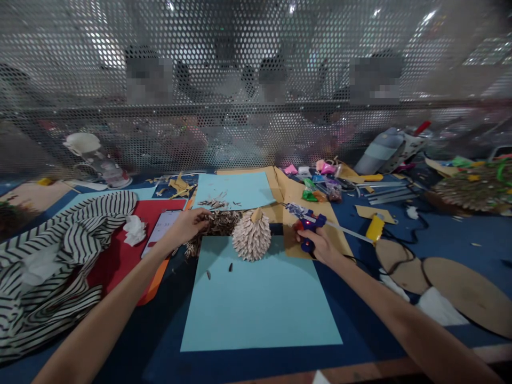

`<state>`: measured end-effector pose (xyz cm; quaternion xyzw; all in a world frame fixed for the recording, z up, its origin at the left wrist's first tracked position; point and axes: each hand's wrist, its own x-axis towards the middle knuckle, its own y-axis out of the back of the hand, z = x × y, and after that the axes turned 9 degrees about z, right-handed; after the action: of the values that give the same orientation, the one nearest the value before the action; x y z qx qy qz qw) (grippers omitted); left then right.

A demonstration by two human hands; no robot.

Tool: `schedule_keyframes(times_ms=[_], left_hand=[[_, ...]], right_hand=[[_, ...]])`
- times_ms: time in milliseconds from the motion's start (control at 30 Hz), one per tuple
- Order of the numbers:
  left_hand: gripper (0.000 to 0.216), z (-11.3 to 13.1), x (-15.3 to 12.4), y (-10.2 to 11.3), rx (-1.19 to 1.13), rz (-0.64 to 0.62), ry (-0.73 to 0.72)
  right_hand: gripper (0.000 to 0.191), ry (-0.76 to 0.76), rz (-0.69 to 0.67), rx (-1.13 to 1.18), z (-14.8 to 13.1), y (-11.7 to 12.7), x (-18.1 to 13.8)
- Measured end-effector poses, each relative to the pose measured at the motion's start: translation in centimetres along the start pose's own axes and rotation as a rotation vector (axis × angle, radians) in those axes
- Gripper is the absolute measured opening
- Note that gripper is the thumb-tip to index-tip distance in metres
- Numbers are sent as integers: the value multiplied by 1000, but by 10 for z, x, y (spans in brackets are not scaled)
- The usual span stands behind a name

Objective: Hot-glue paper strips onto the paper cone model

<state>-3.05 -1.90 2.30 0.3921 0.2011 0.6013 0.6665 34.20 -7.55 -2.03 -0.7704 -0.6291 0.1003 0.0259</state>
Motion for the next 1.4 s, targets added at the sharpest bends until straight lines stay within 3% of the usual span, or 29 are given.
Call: schedule_keyframes(times_ms=[600,733,967,1133,1267,1400], left_hand=[[28,6,-1,3,-86,58,23],[24,7,-2,3,36,68,-48],[24,2,-4,-17,122,213,-342],[21,-6,-6,-27,145,213,-382],[20,2,-7,-23,133,337,-368],[17,29,-13,-16,64,512,-321]], right_hand=[[20,-21,7,12,2,2,1],[21,-17,-1,24,4,3,3],[21,-9,-8,33,3,3,2],[21,15,-12,52,1,1,0],[19,63,-75,83,-5,1,-6],[26,125,-179,-14,-13,2,-21]])
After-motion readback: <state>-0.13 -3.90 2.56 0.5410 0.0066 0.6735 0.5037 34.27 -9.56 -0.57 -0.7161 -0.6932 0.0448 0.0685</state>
